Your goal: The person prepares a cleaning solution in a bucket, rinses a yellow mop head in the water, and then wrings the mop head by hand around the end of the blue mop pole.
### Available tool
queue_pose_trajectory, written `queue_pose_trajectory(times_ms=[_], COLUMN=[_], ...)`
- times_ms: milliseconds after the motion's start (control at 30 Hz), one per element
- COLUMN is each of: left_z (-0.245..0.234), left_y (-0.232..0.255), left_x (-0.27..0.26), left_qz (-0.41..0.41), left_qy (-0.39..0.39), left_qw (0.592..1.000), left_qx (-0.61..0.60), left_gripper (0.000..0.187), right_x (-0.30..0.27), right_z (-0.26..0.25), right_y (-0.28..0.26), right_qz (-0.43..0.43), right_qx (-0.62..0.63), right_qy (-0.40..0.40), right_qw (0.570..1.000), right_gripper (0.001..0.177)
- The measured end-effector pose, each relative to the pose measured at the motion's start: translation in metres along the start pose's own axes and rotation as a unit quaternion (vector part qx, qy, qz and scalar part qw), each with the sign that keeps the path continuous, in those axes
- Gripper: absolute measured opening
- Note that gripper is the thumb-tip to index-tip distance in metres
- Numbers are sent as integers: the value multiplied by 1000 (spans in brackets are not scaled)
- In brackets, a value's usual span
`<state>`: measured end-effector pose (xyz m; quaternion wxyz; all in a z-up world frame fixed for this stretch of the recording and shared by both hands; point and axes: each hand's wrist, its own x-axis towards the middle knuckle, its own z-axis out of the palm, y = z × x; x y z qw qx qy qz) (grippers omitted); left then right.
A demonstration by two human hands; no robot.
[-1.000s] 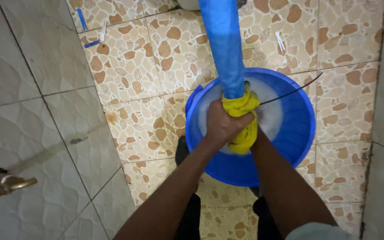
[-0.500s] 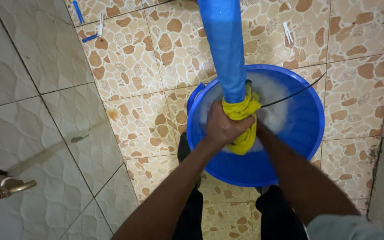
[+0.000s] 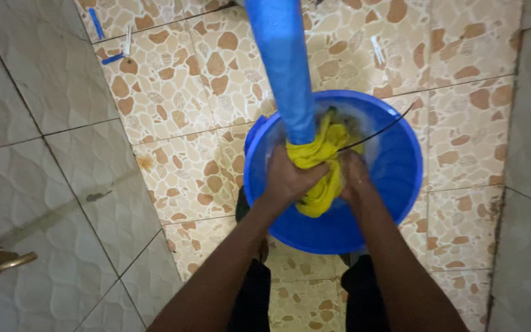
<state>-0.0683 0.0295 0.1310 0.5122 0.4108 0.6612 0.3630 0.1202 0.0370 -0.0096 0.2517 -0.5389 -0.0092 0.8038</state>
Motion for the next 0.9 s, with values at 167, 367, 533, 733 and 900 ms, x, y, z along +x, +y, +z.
queue_pose_trajectory(times_ms=[167, 367, 533, 733, 900], left_z=[-8, -10, 16, 42, 49], left_y=[15, 23, -4, -54, -70], left_x=[-6, -14, -43, -32, -30], left_qz=[-61, -70, 68, -23, -61], left_qy=[36, 14, 120, 221, 214], left_qw=[997, 992, 990, 975, 971], left_qx=[36, -102, -40, -27, -91], left_gripper=[39, 60, 95, 48, 40], right_x=[-27, -42, -41, -9, 58], right_z=[31, 42, 44, 1, -24], right_y=[-2, -9, -13, -12, 8], right_qz=[-89, -80, -49, 60, -43], right_qx=[-3, 169, 178, 7, -95], right_qy=[129, -7, -31, -48, 24], right_qw=[988, 982, 982, 997, 994], right_gripper=[39, 58, 58, 47, 46])
